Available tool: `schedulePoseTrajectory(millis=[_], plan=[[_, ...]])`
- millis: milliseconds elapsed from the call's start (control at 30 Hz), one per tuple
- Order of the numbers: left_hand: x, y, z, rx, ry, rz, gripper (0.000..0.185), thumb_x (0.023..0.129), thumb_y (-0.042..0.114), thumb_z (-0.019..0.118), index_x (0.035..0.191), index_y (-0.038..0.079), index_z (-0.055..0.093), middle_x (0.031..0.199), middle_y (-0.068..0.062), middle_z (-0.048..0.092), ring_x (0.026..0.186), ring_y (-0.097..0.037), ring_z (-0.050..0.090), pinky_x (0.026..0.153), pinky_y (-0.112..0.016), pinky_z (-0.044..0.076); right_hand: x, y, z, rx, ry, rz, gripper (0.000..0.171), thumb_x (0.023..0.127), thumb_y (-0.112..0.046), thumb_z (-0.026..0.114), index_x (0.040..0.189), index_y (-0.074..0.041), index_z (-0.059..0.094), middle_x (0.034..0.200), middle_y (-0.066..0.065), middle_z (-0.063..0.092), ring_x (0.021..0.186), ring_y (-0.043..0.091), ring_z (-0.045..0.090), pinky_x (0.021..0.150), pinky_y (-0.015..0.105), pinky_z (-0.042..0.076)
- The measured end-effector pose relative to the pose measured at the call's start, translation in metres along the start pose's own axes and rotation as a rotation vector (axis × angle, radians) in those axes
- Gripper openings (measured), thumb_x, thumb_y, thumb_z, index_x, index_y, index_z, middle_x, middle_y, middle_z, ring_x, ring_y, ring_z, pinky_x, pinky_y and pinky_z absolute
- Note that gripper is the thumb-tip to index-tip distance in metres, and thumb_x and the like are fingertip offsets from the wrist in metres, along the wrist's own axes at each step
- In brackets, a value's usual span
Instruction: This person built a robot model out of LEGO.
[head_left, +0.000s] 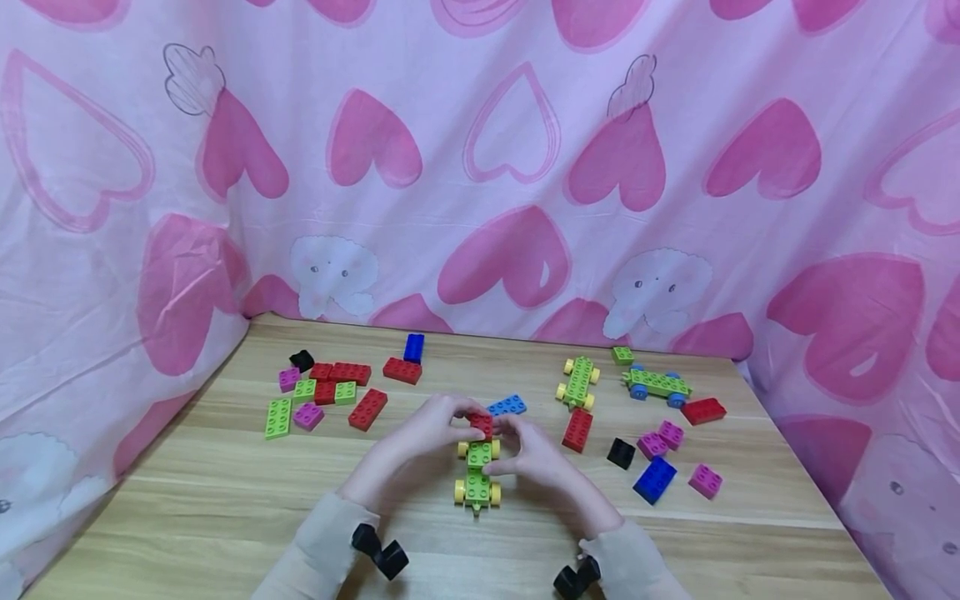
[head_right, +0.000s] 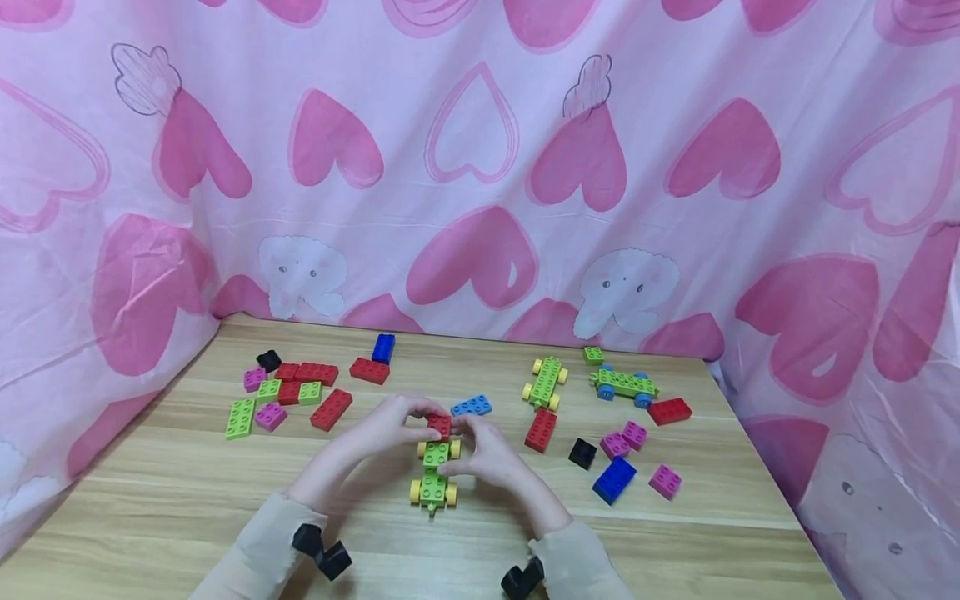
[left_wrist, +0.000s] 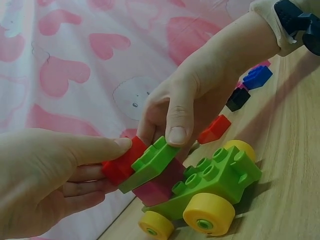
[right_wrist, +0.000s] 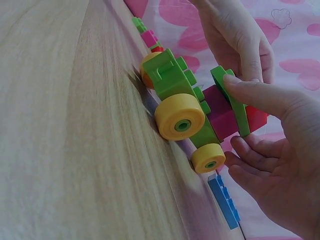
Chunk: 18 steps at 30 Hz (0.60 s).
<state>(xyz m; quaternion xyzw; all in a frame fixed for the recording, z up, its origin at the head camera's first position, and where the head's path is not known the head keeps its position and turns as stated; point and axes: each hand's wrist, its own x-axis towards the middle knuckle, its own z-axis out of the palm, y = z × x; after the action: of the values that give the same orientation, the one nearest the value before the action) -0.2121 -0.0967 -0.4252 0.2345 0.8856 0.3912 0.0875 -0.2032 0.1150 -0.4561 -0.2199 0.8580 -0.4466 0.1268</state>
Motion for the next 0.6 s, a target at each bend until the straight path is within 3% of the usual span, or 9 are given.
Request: schedulePoseTrajectory(millis=[200, 600], plan=[[-0.0004, 0.0013, 0.0001, 0.010, 0.006, -0.002, 0.028, 0.090, 0.021, 0.071, 0.117, 0.013, 0.070, 0.112, -0.002, 0.071, 0.113, -0.022, 0.063, 0.100, -0.043, 0.050, 0.0008, 0.0009, 0.0000, 0.024, -0.017, -0.009, 0.071, 0.075, -0.026, 0.085, 0.132, -0.001, 0.051, 0.130, 0.015, 0.059, 0.126, 0.034, 0.053, 0.111, 0.054, 0.037], [-0.0021, 0.0035, -0.0005, 0.083, 0.002, 0.058, 0.030, 0.093, 0.019, 0.067, 0.121, 0.009, 0.068, 0.119, -0.006, 0.070, 0.115, -0.023, 0.063, 0.101, -0.042, 0.050, 0.0000, 0.0005, -0.0003, 0.005, -0.017, -0.021, 0.070, 0.076, -0.028, 0.084, 0.132, -0.003, 0.051, 0.128, 0.013, 0.060, 0.124, 0.033, 0.054, 0.109, 0.054, 0.039]])
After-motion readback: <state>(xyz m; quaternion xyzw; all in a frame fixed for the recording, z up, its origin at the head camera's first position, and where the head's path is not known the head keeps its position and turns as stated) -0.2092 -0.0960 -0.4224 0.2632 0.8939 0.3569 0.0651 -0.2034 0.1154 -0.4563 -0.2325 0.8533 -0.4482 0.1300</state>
